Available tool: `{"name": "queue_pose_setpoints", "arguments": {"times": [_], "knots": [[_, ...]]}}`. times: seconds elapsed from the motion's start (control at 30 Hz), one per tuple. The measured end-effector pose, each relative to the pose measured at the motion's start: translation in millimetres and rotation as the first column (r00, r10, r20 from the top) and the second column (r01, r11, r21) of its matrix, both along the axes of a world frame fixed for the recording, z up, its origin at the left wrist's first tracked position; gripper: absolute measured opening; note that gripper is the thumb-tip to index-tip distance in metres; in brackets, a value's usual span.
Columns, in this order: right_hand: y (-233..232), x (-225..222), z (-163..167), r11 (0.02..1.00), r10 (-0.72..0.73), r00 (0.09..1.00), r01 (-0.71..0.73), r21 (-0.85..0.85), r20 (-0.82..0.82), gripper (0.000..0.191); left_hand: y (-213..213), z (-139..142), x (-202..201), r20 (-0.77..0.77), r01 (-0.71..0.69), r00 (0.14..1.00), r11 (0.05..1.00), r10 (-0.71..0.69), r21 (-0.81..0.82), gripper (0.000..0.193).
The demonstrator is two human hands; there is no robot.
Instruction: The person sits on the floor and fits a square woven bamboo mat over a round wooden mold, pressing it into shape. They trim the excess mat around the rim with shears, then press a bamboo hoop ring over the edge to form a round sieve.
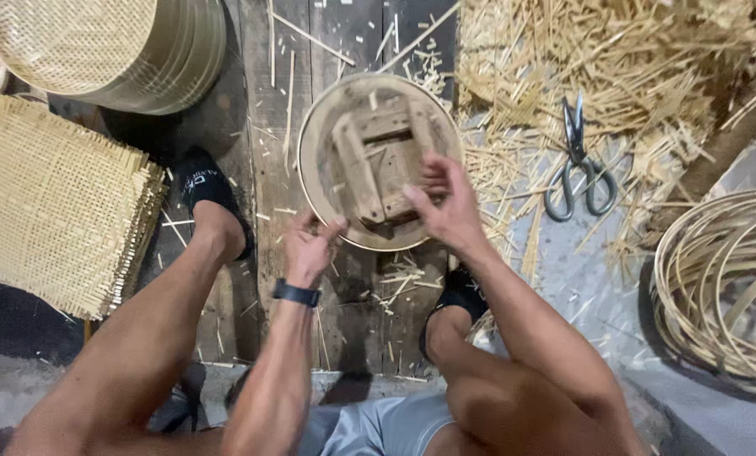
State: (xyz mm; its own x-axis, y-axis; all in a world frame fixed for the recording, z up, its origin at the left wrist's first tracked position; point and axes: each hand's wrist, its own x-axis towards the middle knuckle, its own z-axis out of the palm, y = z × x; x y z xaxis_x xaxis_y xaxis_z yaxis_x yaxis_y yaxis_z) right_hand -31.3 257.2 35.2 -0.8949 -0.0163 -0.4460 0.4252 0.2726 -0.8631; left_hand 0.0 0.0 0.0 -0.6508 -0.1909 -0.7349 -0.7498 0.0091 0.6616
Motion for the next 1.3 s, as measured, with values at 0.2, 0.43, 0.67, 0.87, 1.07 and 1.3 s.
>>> {"name": "queue_pose_setpoints", "arguments": {"times": [0.2, 0.43, 0.67, 0.87, 1.07, 1.3], "knots": [[-22, -17, 2, 0.562, -0.331, 0.938, 0.283, -0.777, 0.102, 0.07, 29, 62, -20, -0.759, 0.028, 0.301, 0.801, -0.577, -0.598, 0.052], [67, 56, 13, 0.288, -0.496, 0.721, 0.663, -0.691, 0.485, 0.08, 40, 26, -47, -0.554, -0.119, 0.819, 0.9, -0.15, -0.42, 0.048], [62, 69, -50, 0.246, -0.453, 0.749, 0.626, -0.74, 0.483, 0.078, -77, 50, -132, -0.76, -0.32, 0.576, 0.773, -0.301, -0.548, 0.036], [5, 47, -68, 0.326, -0.347, 0.872, 0.458, -0.827, 0.346, 0.076, -99, 48, -171, -0.622, -0.104, 0.776, 0.95, -0.107, -0.293, 0.035], [20, 80, -80, 0.574, -0.217, 0.954, 0.295, -0.764, 0.205, 0.09, -58, -18, -178, -0.491, 0.105, 0.825, 0.929, -0.28, -0.354, 0.037], [39, 156, -120, 0.92, -0.278, 0.939, 0.32, -0.225, 0.201, 0.068, 41, 13, -119, -0.597, 0.006, 0.434, 0.664, -0.675, -0.747, 0.047]]}}
